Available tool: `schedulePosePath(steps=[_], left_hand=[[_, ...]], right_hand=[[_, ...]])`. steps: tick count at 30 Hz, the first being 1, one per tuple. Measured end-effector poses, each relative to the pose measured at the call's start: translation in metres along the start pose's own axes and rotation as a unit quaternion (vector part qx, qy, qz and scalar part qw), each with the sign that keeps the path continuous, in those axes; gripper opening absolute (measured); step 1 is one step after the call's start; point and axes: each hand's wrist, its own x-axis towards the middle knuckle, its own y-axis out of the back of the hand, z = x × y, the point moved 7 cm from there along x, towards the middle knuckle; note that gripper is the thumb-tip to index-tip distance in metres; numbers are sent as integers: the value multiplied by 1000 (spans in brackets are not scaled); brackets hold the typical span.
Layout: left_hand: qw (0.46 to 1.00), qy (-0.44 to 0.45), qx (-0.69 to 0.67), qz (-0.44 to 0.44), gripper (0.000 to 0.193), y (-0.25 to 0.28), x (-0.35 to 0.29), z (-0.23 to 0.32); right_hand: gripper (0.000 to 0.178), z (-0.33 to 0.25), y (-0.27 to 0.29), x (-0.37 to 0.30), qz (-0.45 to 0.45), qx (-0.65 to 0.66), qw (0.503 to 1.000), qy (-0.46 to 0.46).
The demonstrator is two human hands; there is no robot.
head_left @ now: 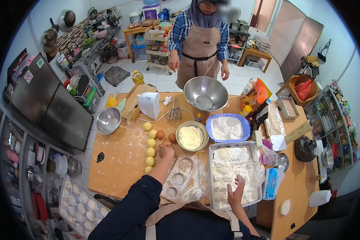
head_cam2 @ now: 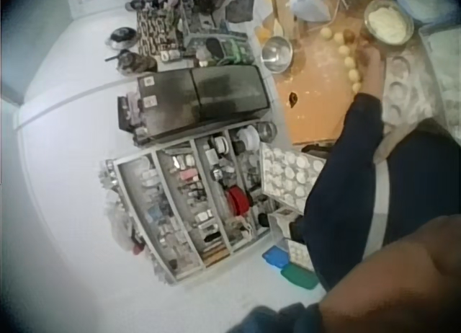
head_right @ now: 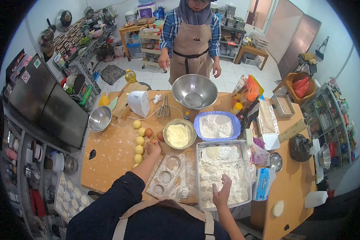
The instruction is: The person prepares dough for doughnuts by shaping portions of dough into rounds, dipping them in flour, and placing them onto a large baking sheet. The person also handles eggs and a circular cutter while working at a table with other people.
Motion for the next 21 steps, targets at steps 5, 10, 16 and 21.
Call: schedulePosePath(steps=[5,10,16,21], left_hand=[[999,-30,20,-3,63,0,-2,13],[999,-46,17,-15,67,0,-6,17],[996,-69,-62,-3,72,-17,9,7],[983,-34,-179,-7,71,-26,48,-33]], right_hand=[[56,6,4,-3,0,-12,1000,8],[55,8,7,-7,1,-15,1000,-1],[55,10,7,-12,-4,-16,1000,-17],[51,-8,-6,-7,-27,0,1000,1]])
